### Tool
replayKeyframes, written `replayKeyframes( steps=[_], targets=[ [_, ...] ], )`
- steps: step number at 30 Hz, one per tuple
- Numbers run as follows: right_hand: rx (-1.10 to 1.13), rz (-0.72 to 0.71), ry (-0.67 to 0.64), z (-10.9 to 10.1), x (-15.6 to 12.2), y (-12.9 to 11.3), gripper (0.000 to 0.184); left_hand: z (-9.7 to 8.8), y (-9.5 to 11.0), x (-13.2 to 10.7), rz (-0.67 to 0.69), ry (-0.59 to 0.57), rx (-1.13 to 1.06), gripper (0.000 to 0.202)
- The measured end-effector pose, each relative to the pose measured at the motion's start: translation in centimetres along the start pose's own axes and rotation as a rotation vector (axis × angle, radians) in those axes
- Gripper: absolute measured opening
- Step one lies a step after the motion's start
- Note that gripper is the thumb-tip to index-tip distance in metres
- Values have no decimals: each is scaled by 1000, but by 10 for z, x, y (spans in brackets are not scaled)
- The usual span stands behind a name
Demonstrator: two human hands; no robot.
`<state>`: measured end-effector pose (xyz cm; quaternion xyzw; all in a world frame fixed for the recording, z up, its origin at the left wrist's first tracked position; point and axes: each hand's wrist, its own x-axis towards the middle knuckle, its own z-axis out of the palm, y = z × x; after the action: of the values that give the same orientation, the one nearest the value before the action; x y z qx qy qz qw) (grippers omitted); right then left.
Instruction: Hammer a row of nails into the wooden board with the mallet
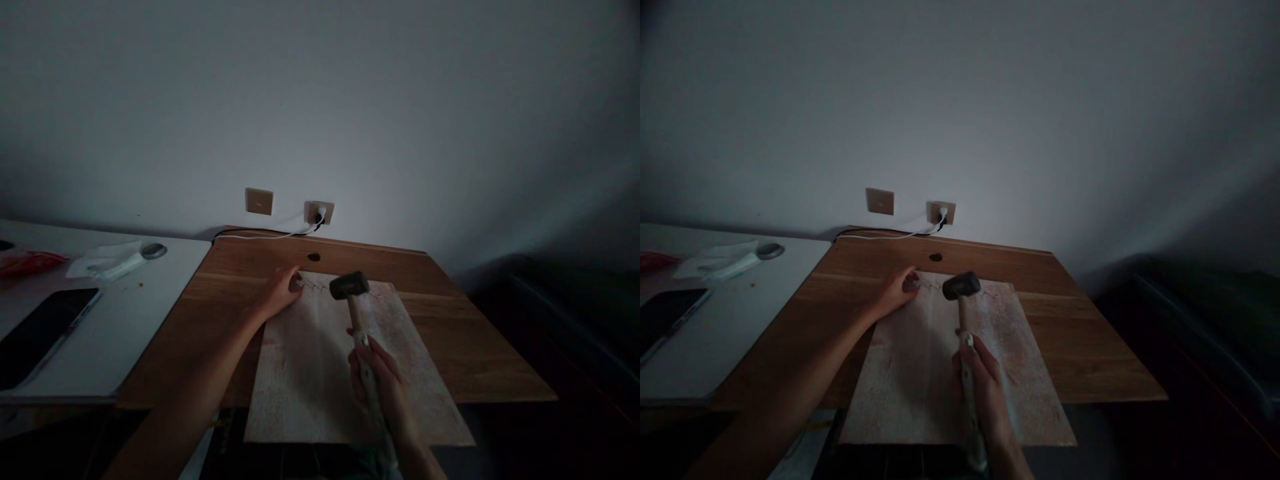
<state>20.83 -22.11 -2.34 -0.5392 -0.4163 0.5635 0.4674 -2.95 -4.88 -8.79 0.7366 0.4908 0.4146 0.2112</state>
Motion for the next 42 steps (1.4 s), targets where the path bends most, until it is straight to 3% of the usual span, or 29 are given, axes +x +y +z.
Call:
replayKeyframes(
  steps=[3, 5, 8, 10, 13, 16, 19, 21, 26, 32, 37, 39, 42],
  targets=[
    [252, 34, 165, -13, -27, 14, 69, 1, 0, -1, 8, -5, 17, 56],
    [245, 89, 197, -19, -37, 19, 72, 1, 2, -1, 8, 0, 47, 55],
    [39, 214, 80, -24, -41, 18, 72, -2, 5, 0, 43, 5, 100, 51],
    [-183, 168, -25, -30, -42, 15, 69, -8, 8, -2, 59, 24, 171, 49],
    [-533, -154, 16, -44, -44, 16, 55, -22, 14, -18, 21, 95, 330, 46],
    [-866, -614, 110, -62, -49, 27, 36, -38, 27, -51, -35, 94, 423, 41],
    [-1205, -1071, 16, -77, -51, 43, 51, -41, 46, -84, -102, 7, 457, 45],
    [-1373, -1192, -31, -87, -51, 52, 62, -34, 60, -96, -116, -44, 481, 50],
    [-1565, -1070, 19, -131, -45, 61, 58, -6, 89, -89, -69, -88, 473, 56],
    [-1658, -829, 96, -237, -27, 62, 50, 50, 136, -52, 17, -254, 360, 46],
    [-1614, -397, -12, -326, 2, 30, 55, 111, 172, -13, 90, -360, 337, 38],
    [-1573, -286, -54, -347, 10, 13, 58, 127, 176, -1, 122, -400, 333, 38],
    [-1486, -261, -93, -360, 15, -1, 63, 136, 167, 7, 179, -431, 291, 35]
  ],
)
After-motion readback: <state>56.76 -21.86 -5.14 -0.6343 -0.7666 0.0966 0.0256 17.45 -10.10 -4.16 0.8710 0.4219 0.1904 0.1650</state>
